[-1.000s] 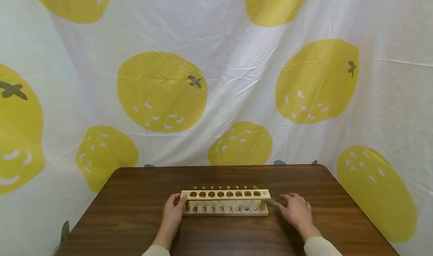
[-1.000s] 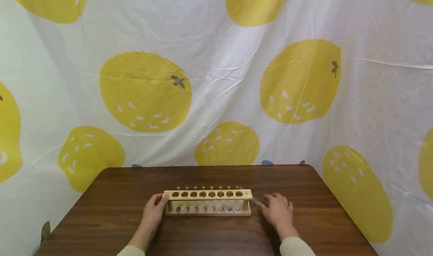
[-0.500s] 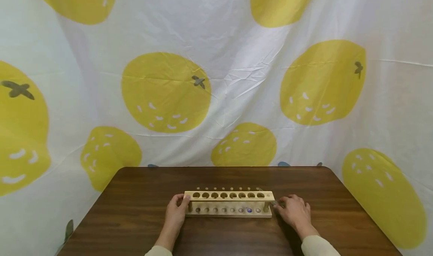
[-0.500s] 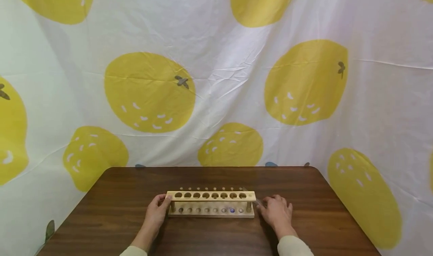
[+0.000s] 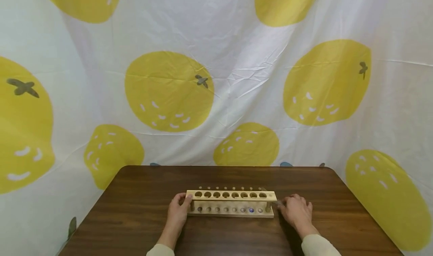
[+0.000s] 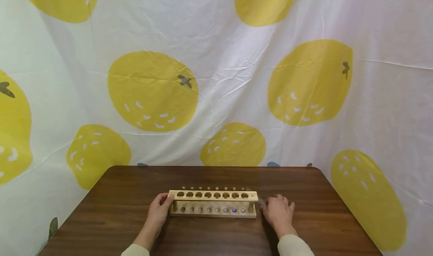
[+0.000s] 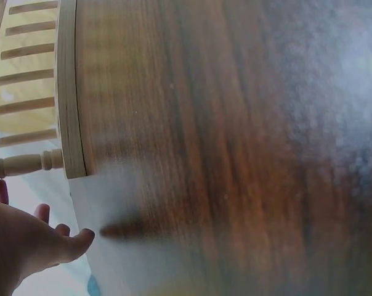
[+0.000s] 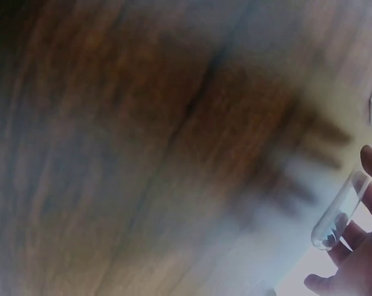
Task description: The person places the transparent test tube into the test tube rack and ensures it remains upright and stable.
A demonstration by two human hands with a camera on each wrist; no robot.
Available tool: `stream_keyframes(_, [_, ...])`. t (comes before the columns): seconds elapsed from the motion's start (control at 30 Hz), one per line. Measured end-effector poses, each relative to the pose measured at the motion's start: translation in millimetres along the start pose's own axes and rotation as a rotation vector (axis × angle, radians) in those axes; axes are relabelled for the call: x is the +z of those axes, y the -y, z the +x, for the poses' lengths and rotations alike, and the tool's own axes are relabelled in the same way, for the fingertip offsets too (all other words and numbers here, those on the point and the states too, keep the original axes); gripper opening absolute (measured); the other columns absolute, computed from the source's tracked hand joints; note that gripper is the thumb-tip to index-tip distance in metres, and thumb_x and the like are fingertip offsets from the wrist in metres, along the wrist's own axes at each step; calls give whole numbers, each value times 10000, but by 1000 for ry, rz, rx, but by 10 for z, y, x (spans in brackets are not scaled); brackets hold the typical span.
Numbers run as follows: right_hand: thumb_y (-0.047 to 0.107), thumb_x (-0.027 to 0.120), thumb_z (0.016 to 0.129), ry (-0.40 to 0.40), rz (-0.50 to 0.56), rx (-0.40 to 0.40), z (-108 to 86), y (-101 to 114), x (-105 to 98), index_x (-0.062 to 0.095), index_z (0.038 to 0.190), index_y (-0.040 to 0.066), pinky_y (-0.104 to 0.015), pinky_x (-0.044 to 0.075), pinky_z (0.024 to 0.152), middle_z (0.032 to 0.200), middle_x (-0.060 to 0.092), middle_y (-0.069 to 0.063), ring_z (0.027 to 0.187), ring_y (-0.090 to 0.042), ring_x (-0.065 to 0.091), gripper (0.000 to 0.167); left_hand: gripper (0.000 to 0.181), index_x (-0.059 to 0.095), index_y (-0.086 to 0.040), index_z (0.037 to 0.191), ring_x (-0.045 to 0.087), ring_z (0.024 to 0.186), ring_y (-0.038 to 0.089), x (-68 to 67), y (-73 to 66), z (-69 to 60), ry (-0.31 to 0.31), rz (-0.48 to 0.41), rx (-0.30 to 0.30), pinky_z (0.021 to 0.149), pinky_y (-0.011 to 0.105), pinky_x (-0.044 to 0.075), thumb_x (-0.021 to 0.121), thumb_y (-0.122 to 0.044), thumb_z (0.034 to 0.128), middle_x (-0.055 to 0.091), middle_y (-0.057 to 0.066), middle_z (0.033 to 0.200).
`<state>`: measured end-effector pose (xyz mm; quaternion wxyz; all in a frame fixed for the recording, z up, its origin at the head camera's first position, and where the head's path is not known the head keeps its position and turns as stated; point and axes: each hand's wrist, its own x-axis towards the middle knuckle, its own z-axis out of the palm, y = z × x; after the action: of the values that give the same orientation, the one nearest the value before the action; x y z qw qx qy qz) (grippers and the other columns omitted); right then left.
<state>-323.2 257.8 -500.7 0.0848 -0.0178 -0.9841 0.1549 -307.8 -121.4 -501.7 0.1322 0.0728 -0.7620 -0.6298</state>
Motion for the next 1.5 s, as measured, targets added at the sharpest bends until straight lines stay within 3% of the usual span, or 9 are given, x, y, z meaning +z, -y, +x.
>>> stream_keyframes(0.2, [284,656,924,-82,94,54,19,-40,-112,727,1072,51,-728,301,910,1247,578,-291,1126,-515,506,286,359,594,69,1146,539,1072,331,6,-2,9,4,-2,8,870,409,427,612,-259,1000,598,225,1158])
stream_keyframes(0.43, [303,644,959,-188,314,117,14,-23,-242,701,1177,32,-648,401,826,1235,624,-261,1108,-489,563,353,354,595,71,1154,546,1078,331,-6,-1,2,2,-4,2,870,408,432,607,-250,1004,602,233,1172])
stream_keyframes(0.7, [451,591,986,-204,682,197,35,79,-401,608,1334,29,-516,388,997,1361,565,-224,1257,-394,493,547,341,599,71,1141,544,1079,333,-5,-3,-8,4,-12,4,874,409,432,608,-241,1003,603,234,1168])
stream_keyframes(0.8, [447,611,976,-243,792,193,53,142,-462,608,1338,26,-375,424,971,1353,580,-200,1224,-292,525,556,352,601,68,1149,542,1096,347,-4,-5,-8,5,-16,0,899,439,429,610,-251,1001,596,246,1187])
stream_keyframes(0.9, [407,659,955,-298,900,189,74,211,-511,635,1316,36,-185,444,868,1315,619,-154,1109,-93,565,518,359,603,65,1158,536,1112,357,-1,-8,-9,3,-16,-4,919,461,416,612,-257,1000,593,252,1200])
stream_keyframes(1.0, [351,706,932,-338,985,169,77,276,-547,657,1289,38,-94,444,789,1285,636,-130,983,60,564,477,361,603,60,1163,529,1121,360,2,-12,-13,1,-12,-9,925,468,404,611,-262,1000,594,248,1201])
stream_keyframes(1.13, [304,727,922,-358,997,115,59,359,-584,673,1263,31,-99,454,766,1250,654,-144,907,93,570,440,365,596,67,1170,527,1123,364,5,-13,-14,3,-14,-10,931,476,405,606,-257,1004,587,256,1208])
stream_keyframes(1.5, [222,736,920,-364,902,-5,14,586,-625,691,1202,-7,-115,429,757,1089,689,-156,885,0,558,366,373,602,63,1172,532,1108,346,1,-34,-19,-1,-3,-15,911,451,412,612,-269,1002,594,244,1202])
